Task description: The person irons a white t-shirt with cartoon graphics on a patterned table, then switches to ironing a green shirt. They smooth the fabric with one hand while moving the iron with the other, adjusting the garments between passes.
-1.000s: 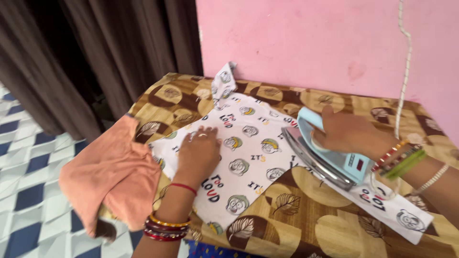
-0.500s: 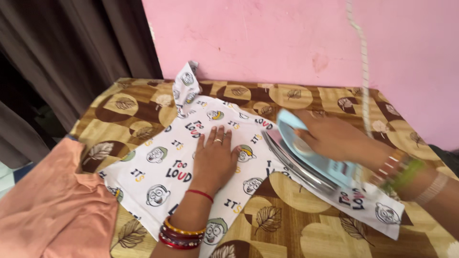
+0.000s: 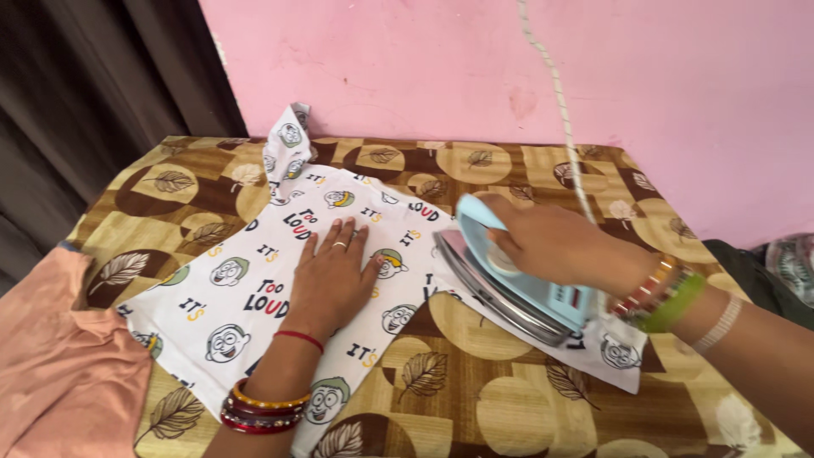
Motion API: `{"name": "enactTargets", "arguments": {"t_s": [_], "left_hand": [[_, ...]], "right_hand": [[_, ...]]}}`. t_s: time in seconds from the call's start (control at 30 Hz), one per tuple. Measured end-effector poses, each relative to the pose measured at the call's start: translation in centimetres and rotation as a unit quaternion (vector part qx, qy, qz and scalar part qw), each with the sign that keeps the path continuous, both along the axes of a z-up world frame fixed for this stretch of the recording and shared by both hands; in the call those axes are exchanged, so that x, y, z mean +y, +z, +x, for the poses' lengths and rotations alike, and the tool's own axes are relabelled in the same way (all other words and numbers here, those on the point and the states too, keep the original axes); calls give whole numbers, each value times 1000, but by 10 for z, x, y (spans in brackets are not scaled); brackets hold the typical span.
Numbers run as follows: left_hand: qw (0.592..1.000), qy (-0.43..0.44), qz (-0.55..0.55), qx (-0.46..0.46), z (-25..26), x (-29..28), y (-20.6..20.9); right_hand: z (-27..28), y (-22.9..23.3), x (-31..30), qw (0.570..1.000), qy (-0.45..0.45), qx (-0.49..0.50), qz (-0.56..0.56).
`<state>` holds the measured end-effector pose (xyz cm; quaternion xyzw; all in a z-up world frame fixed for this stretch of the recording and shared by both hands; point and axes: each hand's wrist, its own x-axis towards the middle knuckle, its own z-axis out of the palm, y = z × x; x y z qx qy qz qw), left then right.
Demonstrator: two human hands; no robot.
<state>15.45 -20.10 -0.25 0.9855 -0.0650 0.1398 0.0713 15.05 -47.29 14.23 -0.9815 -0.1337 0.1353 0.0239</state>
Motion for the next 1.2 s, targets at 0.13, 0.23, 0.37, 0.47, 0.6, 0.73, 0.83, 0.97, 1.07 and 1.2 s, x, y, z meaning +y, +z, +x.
{"name": "enactTargets", "arguments": {"t_s": [0.13, 0.23, 0.37, 0.47, 0.6, 0.73, 0.83, 0.97, 1.07, 1.2], "left_hand": [[1000, -12, 7, -10, 3, -4, -3], [998, -54, -1, -20, 1, -15, -2], [985, -169, -24, -20, -5, -53, -3], [980, -197, -21, -15, -16, -79, 1], [976, -211, -45, -14, -27, -90, 16], [941, -324, -97, -23, -44, -118, 24], [910, -394, -126, -27, -59, -144, 27], [873, -465, -142, -49, -66, -180, 35], [851, -503, -144, -47, -69, -196, 37], [844, -517, -136, -32, -73, -210, 41]], "right_hand": [[-20, 2, -43, 999, -13, -31, -6], [-22, -3, -57, 998, -32, -45, -5], [-15, -9, -61, 997, -12, -67, 22], [-16, -11, -68, 996, -4, -81, 47], [-27, -11, -81, 996, -15, -80, 35], [-39, -8, -103, 996, -76, -53, 13], [-45, -4, -125, 993, -88, -69, 26], [-55, 5, -143, 989, -125, -81, 13], [-63, 8, -151, 985, -146, -81, 46], [-70, 4, -158, 984, -154, -55, 66]]}}
